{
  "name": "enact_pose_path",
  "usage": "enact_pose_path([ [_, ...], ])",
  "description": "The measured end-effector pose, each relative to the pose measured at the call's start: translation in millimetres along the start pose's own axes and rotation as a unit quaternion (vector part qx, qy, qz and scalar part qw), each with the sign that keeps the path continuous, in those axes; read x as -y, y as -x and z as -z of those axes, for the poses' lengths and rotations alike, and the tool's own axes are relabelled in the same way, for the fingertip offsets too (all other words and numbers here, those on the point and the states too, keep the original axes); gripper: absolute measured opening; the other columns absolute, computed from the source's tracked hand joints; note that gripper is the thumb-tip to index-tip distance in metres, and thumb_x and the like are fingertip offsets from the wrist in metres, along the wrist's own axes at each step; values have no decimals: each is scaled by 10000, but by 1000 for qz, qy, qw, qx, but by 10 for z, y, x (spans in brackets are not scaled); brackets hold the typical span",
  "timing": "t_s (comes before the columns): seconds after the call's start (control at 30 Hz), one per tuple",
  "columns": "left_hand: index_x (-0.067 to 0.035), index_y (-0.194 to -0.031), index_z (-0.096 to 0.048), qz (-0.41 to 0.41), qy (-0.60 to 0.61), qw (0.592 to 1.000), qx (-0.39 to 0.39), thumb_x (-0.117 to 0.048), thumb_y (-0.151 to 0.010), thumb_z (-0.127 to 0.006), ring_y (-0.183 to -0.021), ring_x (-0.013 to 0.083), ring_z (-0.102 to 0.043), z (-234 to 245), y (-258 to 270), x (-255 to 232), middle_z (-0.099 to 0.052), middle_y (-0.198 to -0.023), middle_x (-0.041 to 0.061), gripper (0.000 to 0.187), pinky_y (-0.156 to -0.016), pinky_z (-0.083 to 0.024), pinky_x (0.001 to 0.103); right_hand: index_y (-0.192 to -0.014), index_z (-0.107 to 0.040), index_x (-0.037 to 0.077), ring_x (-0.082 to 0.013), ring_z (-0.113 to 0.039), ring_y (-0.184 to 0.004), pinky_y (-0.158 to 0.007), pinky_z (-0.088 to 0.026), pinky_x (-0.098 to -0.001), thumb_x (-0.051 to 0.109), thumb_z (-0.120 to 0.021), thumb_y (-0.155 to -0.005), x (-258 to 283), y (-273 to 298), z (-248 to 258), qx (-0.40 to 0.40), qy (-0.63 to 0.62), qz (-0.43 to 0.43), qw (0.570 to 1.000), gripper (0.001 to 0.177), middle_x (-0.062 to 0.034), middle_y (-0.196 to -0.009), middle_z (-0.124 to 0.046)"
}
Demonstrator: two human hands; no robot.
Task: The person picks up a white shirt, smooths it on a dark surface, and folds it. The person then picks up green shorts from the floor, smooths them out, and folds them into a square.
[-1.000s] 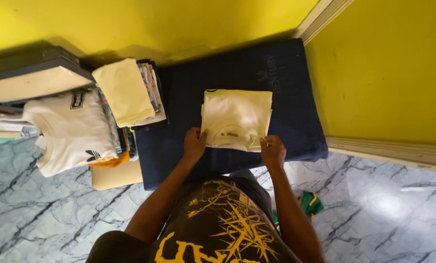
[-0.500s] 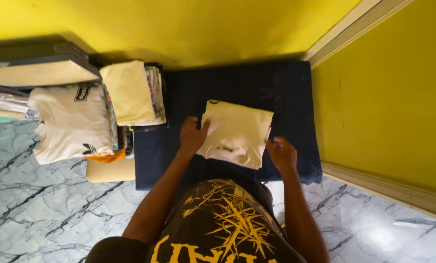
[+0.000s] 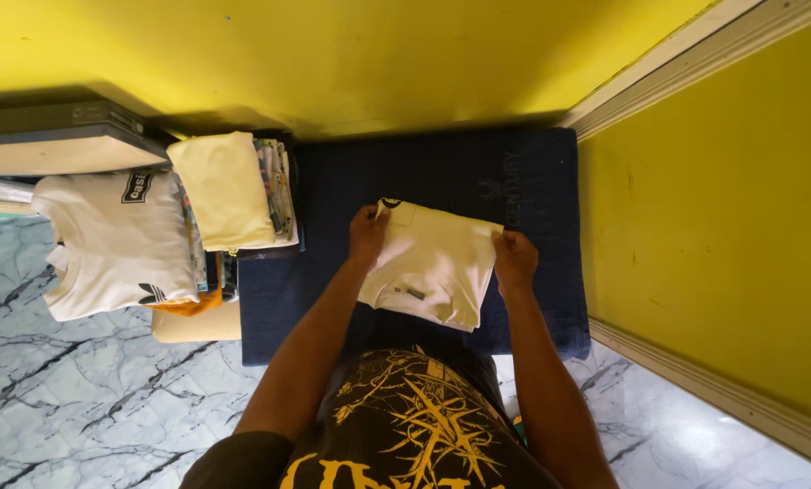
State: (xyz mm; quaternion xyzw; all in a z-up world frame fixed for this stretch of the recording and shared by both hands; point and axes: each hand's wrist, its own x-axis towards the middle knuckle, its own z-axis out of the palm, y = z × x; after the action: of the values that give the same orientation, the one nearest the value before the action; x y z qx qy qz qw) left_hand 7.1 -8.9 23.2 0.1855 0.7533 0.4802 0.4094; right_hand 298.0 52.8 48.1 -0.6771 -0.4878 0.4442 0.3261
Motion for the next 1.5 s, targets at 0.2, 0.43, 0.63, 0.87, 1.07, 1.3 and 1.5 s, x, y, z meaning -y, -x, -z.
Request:
enact_pose_path([
  [0.2,12,-1062,-645,-93,-219,969,-63,-368,-962,-709,-850,405,-700,251,599,-437,-719,-902,224,398,-737,-539,469,-1020,-693,19,-256,-730,-759,-716,-568,-384,459,-795,-828,528,457,192,28,185,-95,978,490,-142,-840,-752],
  [0.43,7,-926,-669,-48,-268,962,12,-405,-1003,-584,-847,455,-702,501,860,-97,-714,-903,259,428,-752,-533,507,-972,-793,54,-293,-765,-868,-818,-578,-394,452,-726,-895,82,942,311,104,264,-37,958,411,-146,-926,-788],
  [0.63,-32,-979,-643,-73,-311,947,16,-412,-1055,-521,-886,528,-661,484,863,-80,-698,-910,299,406,-751,-521,580,-1058,-782,74,-321,-755,-887,-791,-577,-400,381,-696,-928,8,1037,260,50,245,17,968,345,-176,-924,-764],
  [0.87,-59,-1098,-588,-56,-350,935,9,-370,-1073,-466,-877,540,-658,431,937,10,-711,-912,291,335,-760,-498,623,-1058,-766,45,-330,-724,-844,-778,-560,-414,392,-723,-922,6,1052,158,71,170,-63,981,375,-156,-871,-763],
  [1.07,8,-1457,-396,-274,-381,882,-46,-398,-1065,-449,-1297,524,-483,456,1203,-182,-513,-1384,328,567,-1078,-405,608,-1361,-561,-10,-404,-518,-1329,-1112,-428,-528,403,-778,-889,322,1113,264,16,314,162,935,664,-219,-1319,-592],
  [1.3,-151,-1636,-277,-419,-480,767,74,-621,-1040,-428,-1587,429,-99,398,1483,-87,-128,-1721,164,774,-1263,-150,610,-1613,-319,158,-496,-149,-1520,-1192,-195,-654,538,-566,-998,725,792,-237,137,413,401,806,763,-282,-1666,-141],
  [1.5,-213,-1643,-294,-377,-501,771,109,-656,-1024,-416,-1605,391,-65,461,1409,85,-165,-1730,140,770,-1272,-104,589,-1613,-269,244,-436,-46,-1545,-1179,-114,-666,615,-439,-982,783,790,-360,232,478,309,789,752,-181,-1689,-92],
])
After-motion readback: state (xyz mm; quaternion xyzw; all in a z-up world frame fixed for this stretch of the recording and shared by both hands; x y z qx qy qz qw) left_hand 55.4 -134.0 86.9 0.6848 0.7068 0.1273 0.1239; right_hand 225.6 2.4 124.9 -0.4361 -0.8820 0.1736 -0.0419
